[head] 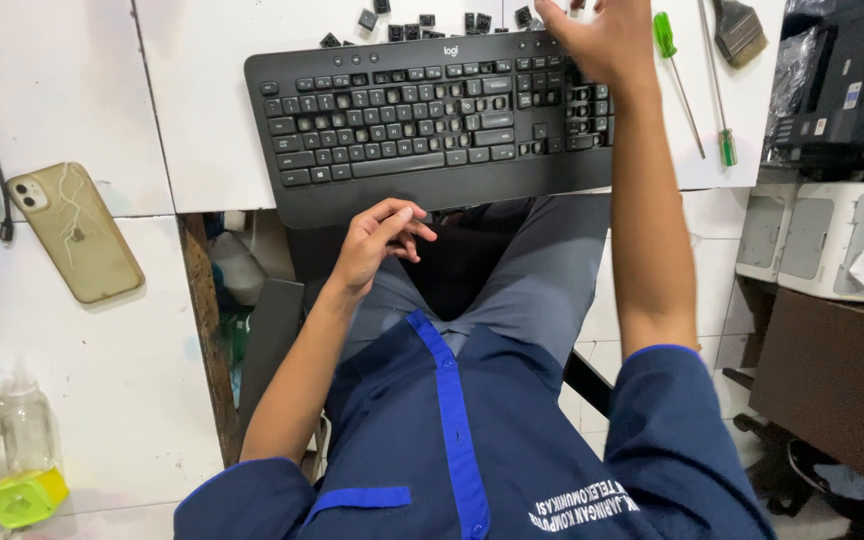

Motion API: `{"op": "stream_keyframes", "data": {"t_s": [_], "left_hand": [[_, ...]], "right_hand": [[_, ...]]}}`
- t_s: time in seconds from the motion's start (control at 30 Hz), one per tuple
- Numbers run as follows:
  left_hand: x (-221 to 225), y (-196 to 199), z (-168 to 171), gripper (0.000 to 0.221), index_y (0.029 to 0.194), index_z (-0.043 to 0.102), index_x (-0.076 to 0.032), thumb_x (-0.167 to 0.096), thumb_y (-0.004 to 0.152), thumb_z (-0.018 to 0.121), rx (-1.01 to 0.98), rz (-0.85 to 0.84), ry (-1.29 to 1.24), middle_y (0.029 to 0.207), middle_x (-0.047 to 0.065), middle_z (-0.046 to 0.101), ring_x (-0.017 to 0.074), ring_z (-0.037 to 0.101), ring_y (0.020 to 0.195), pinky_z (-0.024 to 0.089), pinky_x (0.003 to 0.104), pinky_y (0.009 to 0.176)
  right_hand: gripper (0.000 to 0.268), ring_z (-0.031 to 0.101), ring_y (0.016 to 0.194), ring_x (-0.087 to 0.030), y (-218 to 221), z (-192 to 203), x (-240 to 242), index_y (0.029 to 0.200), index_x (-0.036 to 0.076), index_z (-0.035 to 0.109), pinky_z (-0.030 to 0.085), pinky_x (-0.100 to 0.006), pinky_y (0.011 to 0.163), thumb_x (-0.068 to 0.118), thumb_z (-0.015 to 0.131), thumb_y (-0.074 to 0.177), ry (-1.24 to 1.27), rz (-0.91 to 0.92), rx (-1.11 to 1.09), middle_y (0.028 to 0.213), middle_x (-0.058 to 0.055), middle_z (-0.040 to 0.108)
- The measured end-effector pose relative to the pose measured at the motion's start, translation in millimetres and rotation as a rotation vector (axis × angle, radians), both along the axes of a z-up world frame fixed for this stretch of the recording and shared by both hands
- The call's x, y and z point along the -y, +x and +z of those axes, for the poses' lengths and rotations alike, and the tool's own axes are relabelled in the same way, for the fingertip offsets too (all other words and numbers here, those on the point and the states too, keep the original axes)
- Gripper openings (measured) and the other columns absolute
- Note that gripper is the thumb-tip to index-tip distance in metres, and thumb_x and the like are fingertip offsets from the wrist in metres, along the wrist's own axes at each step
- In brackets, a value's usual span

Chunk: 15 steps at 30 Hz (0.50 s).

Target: Attaching individual keycaps to a computer keyboard by pressing them onto the switches.

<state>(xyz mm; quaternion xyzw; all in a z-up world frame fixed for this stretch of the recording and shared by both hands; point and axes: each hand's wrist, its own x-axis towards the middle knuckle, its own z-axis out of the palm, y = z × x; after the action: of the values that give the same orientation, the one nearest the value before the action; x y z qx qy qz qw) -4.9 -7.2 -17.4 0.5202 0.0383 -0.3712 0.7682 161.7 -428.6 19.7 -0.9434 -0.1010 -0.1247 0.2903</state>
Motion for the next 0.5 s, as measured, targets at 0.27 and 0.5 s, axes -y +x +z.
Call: {"op": "stream_keyframes", "data": {"t_s": [0.27, 0.5], "left_hand": [[4, -12, -3, 0.023, 0.132, 0.075, -0.006, -0.024, 0.122, 0.065, 0.157, 0.058, -0.168, 0.114, 0.021, 0.087, 0.0187, 0.075, 0.075, 0.072, 0.034, 0.071], [19, -35, 49, 0.029, 0.14, 0.081, 0.005, -0.002, 0.112, 0.083, 0.479, 0.277, -0.165, 0.118, 0.024, 0.088, 0.0185, 0.081, 0.073, 0.077, 0.036, 0.067]], "right_hand": [[0.022, 0.074, 0.118, -0.029, -127, 45, -116, 0.122, 0.003, 0.069, 0.063, -0.04, 0.107, -0.014, 0.075, 0.109, 0.779, 0.232, 0.079, 0.123, -0.017, 0.074], [0.017, 0.074, 0.09, -0.036, -201, 69, -184, 0.103, 0.002, 0.088, 0.061, -0.044, 0.089, 0.001, 0.103, 0.096, 0.553, 0.202, 0.26, 0.11, -0.019, 0.091]]}}
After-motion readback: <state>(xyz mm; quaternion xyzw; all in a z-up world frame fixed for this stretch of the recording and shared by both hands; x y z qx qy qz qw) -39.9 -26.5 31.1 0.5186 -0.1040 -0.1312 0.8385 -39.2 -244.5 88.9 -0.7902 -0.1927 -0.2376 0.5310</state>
